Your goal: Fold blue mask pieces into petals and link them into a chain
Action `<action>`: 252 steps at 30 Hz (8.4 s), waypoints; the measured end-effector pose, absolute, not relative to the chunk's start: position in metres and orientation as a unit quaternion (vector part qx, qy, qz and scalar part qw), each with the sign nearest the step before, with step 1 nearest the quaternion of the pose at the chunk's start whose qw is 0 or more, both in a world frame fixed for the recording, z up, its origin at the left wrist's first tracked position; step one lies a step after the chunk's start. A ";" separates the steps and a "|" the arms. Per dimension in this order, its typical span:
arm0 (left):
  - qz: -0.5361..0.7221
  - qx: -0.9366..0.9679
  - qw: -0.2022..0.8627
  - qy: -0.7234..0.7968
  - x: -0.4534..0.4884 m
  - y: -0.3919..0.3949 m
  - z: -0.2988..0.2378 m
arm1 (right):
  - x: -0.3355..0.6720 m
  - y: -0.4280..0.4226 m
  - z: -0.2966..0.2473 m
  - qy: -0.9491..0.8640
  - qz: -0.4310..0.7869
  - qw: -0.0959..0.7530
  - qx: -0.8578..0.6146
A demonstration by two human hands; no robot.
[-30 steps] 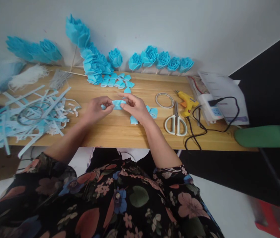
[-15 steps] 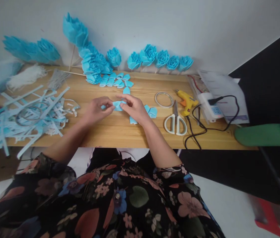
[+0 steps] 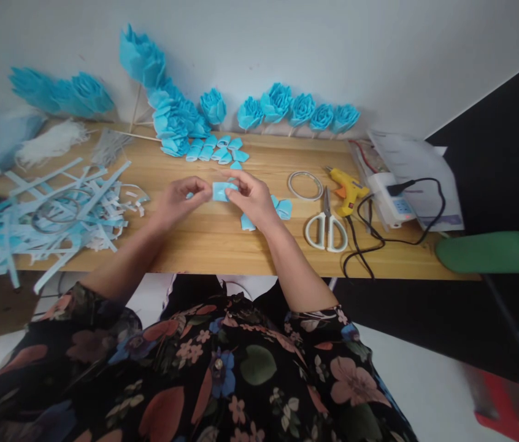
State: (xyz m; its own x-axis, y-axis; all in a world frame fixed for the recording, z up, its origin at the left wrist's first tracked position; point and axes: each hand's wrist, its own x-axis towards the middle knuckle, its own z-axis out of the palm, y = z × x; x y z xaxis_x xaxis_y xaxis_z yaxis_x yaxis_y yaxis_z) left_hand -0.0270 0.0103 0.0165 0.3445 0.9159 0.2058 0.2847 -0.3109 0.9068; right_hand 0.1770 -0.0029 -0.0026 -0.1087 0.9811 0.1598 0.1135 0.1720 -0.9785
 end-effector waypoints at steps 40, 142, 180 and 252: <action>0.284 0.772 0.274 0.498 -0.074 0.033 0.022 | 0.182 -0.005 0.008 -0.500 0.551 0.519 -0.422; 0.452 0.711 0.389 0.374 -0.034 0.016 0.000 | 0.171 -0.008 0.002 -0.600 0.477 0.466 -0.442; 0.378 0.684 0.474 0.405 -0.029 0.009 0.013 | 0.172 -0.006 -0.004 -0.587 0.484 0.478 -0.439; 0.384 0.622 0.576 0.367 -0.029 0.016 0.009 | 0.175 -0.006 -0.003 -0.586 0.508 0.460 -0.433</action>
State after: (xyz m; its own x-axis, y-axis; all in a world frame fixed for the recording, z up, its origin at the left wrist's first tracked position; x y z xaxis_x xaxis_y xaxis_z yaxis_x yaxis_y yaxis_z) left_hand -0.0289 0.0163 0.0089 0.4354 0.8985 0.0556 0.0136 -0.0683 0.9976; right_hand 0.1745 -0.0056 -0.0025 -0.2028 0.9742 0.0986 0.0390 0.1087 -0.9933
